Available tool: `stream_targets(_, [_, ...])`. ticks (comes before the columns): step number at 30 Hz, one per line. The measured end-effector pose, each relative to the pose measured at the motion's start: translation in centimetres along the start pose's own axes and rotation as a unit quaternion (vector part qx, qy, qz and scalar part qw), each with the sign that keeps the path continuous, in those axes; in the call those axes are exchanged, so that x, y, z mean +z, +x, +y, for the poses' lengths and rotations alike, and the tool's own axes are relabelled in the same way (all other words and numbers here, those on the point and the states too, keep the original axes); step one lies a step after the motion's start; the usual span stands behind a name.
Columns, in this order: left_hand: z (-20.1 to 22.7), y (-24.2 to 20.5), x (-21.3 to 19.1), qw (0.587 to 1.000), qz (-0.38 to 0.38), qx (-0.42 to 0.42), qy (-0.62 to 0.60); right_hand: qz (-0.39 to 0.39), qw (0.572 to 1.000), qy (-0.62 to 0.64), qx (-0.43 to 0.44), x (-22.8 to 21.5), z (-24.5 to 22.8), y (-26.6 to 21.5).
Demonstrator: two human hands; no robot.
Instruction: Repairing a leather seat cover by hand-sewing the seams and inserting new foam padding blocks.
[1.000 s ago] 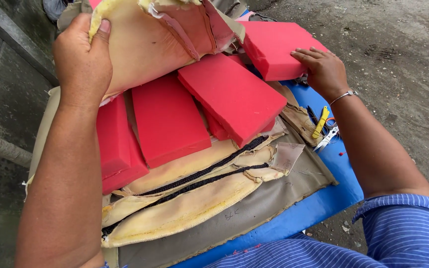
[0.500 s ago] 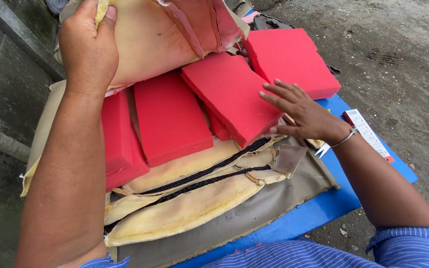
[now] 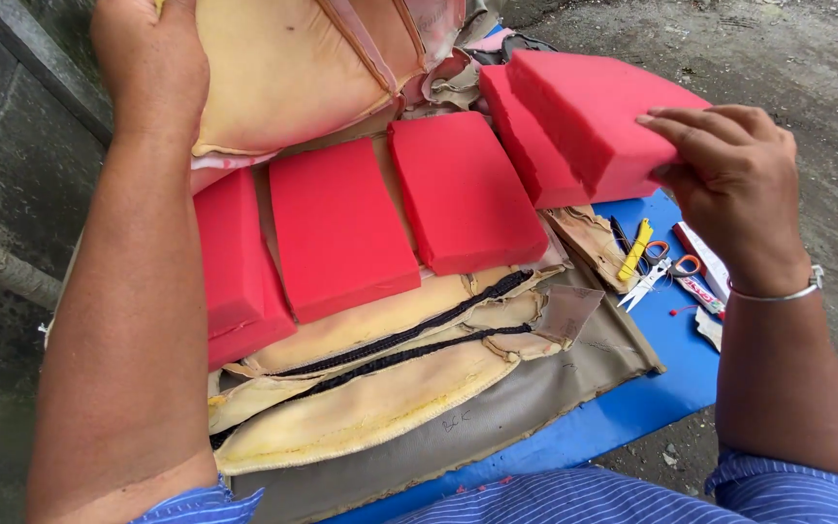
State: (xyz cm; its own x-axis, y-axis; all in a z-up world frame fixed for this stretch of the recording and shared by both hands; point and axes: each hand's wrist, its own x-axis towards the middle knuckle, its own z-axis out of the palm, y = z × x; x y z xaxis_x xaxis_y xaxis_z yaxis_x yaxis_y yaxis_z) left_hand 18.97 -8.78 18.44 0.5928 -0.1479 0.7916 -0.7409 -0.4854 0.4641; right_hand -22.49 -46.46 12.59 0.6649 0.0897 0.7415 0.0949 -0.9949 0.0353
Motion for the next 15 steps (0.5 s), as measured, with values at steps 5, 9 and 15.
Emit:
stream_targets(5, [0.3,-0.6,0.3,0.999,-0.002,0.034,0.001,0.037,0.997,-0.062,0.033,8.5,8.2,-1.9])
stream_targets(9, [0.5,-0.5,0.0,0.997,0.019,0.073,0.007,-0.150,0.978,-0.096,0.109,12.4,6.1,-2.4])
stream_targets(15, [1.6,-0.7,-0.7,0.996,0.004,0.093,0.007,-0.361,0.932,0.014,-0.018,14.1,-5.5,0.5])
